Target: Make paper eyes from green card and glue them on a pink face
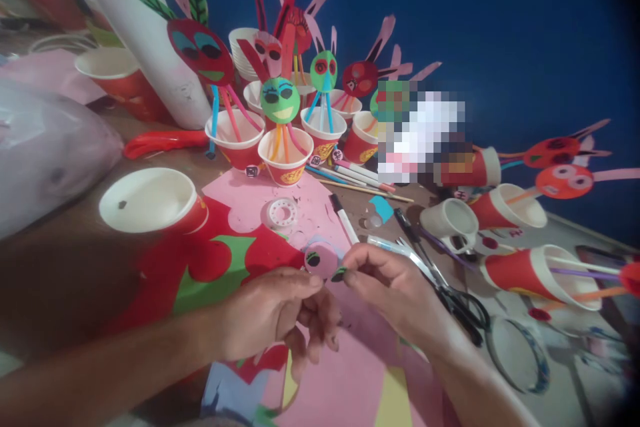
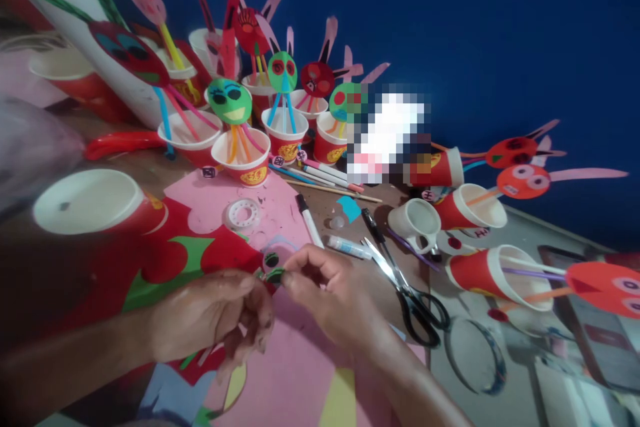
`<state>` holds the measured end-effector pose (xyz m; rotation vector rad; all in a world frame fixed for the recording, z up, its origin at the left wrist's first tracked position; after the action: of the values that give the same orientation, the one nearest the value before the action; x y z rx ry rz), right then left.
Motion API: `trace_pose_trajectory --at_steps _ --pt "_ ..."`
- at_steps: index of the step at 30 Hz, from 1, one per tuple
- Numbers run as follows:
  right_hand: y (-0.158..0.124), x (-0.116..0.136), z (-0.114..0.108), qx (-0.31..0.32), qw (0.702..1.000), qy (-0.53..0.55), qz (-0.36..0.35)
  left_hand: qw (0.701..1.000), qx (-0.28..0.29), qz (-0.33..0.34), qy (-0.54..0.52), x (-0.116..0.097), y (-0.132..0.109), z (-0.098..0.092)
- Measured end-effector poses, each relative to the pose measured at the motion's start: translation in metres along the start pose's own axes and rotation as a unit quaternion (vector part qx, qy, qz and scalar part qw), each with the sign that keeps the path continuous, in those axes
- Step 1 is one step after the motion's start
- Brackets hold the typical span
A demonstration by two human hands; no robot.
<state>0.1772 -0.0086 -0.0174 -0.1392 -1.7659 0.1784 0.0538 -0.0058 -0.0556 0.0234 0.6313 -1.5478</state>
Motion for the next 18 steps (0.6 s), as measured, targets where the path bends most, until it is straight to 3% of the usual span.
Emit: trace_pose_trajectory --at_steps 2,6,18 --pt "0.0 -0.011 0.001 -0.001 0.996 0.056 0.064 0.997 -0.049 0.049 0.036 -0.007 -0.003 -0.005" --pt "0.0 -0.017 0.002 0.004 0.991 0.096 0.093 0.974 -0.149 0.123 0.118 -0.017 -0.011 -0.013" --pt "-0.003 -0.011 0.013 0.016 0.994 0.062 0.087 0.943 -0.237 0.149 0.181 -0.026 -0.012 -0.014"
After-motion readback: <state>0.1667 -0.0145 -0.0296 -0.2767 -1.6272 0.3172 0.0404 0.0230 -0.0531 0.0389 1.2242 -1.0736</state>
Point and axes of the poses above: each hand's wrist, its own y-axis towards the middle knuckle, its own z-axis out of the palm, x = y × z, the point moved 7 cm from there along y, towards the middle knuckle, and after that the axes turned 6 degrees about -z, right-handed, at the moved point
